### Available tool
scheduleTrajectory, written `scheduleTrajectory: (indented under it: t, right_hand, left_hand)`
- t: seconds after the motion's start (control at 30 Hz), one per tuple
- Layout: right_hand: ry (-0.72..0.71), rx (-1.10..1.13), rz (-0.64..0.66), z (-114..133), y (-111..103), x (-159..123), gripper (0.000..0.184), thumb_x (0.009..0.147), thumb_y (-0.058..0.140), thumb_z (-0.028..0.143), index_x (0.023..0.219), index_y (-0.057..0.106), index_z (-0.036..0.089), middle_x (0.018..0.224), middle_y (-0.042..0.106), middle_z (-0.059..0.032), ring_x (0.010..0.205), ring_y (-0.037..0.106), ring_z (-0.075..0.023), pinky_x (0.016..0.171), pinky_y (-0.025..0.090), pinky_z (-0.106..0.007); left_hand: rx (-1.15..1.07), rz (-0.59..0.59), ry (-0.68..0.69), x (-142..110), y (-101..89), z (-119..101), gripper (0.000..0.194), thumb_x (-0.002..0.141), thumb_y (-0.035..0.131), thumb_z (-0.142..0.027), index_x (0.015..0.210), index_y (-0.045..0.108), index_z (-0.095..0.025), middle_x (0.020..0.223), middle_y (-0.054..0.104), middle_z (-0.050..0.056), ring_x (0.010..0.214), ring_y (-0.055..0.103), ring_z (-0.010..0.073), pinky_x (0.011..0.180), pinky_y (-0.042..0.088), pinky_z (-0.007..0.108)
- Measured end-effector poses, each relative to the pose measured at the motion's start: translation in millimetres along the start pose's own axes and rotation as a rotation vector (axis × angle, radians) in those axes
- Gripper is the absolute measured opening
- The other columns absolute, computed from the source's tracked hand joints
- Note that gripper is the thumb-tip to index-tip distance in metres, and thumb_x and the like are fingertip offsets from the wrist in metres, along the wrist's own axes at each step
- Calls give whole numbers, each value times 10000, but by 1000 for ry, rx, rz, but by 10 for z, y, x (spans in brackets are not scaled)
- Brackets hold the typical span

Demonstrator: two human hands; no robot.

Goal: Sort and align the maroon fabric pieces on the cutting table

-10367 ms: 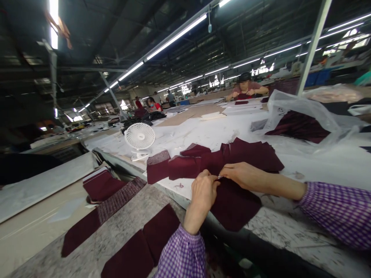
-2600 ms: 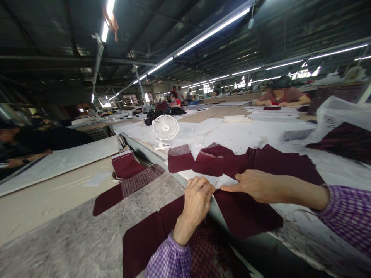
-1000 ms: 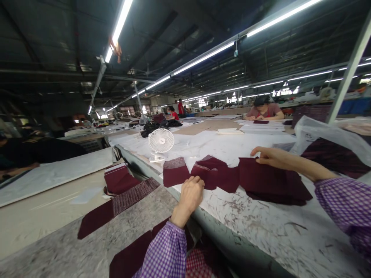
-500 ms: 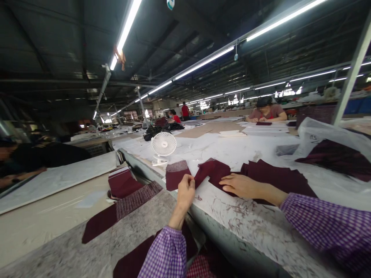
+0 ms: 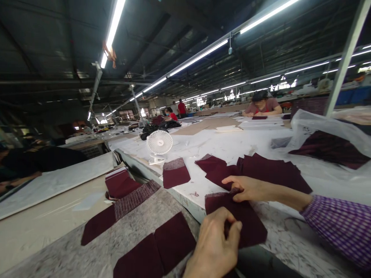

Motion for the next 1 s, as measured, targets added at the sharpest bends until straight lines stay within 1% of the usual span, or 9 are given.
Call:
scheduleTrajectory:
  t: [0.17, 0.3, 0.43, 0.53, 0.67, 0.73, 0.83, 0.93, 1.0]
  right_hand:
    - [-44, 26, 52, 83, 49, -54, 650, 714, 591, 194, 1336, 426, 105, 888, 595, -36, 801, 556, -169, 694, 440, -284]
    - [-71, 20, 42, 175, 73, -63, 637, 694, 590, 178, 1311, 448, 109, 880, 611, -35, 816, 563, -183, 702, 434, -295]
    - [-104, 23, 8, 197, 77, -63, 648, 701, 579, 178, 1327, 426, 110, 920, 621, -49, 862, 567, -197, 732, 431, -308]
    - [-142, 26, 10, 202, 74, -60, 612, 707, 584, 198, 1300, 445, 130, 885, 614, -32, 822, 560, -185, 711, 418, -303]
    - [-171, 111, 38, 191, 99, -41, 492, 709, 602, 240, 1184, 507, 152, 831, 578, -3, 751, 531, -155, 679, 400, -287]
    - [-176, 180, 32, 179, 113, -24, 478, 702, 619, 258, 1155, 508, 156, 812, 556, 8, 733, 520, -145, 666, 396, -280]
    - [-178, 248, 31, 164, 125, -12, 498, 685, 635, 255, 1152, 494, 153, 807, 538, 12, 729, 520, -141, 657, 394, -271]
    - [-147, 192, 39, 146, 114, -24, 480, 686, 605, 201, 1153, 499, 160, 835, 555, 1, 754, 528, -145, 661, 398, -265]
    - [-130, 139, 47, 139, 104, -32, 473, 686, 587, 172, 1153, 509, 158, 843, 571, -3, 769, 538, -150, 666, 404, -265]
  left_hand:
    - [321, -273, 120, 341, -244, 1, 186, 841, 537, -141, 1000, 624, -180, 996, 633, 71, 966, 528, 239, 862, 410, 386]
    - [449, -203, 161, 530, -142, 42, 152, 835, 577, -185, 957, 667, -201, 937, 657, 55, 938, 527, 253, 833, 397, 411]
    - [443, -186, 178, 539, -74, 58, 120, 832, 570, -185, 853, 685, -211, 872, 665, 44, 891, 534, 241, 818, 378, 413]
    - [281, -201, 133, 530, -83, 122, 155, 806, 549, -137, 765, 684, -201, 830, 666, 37, 869, 544, 225, 835, 375, 399]
    - [-303, -131, -170, 550, -62, 415, 105, 757, 586, -168, 709, 678, -154, 735, 655, 27, 713, 561, 165, 717, 426, 300]
    - [-475, -72, -243, 549, -43, 482, 113, 751, 600, -206, 726, 689, -141, 692, 642, 18, 660, 551, 145, 673, 425, 270]
    - [-505, -14, -194, 542, -88, 447, 192, 794, 566, -258, 760, 715, -143, 717, 657, 19, 711, 571, 149, 709, 429, 258]
    - [-444, -33, -152, 532, -163, 406, 311, 863, 501, -363, 813, 727, -155, 768, 681, 31, 771, 593, 164, 743, 441, 264]
    - [-356, -50, -134, 543, -180, 387, 287, 843, 544, -388, 840, 725, -165, 800, 693, 32, 767, 598, 165, 731, 448, 267]
Point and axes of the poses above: each hand's wrist, its own x-axis towards the middle knuckle, its own y-axis out of the palm, z = x × y, the point moved 6 cm from there along x, towards the middle knuckle
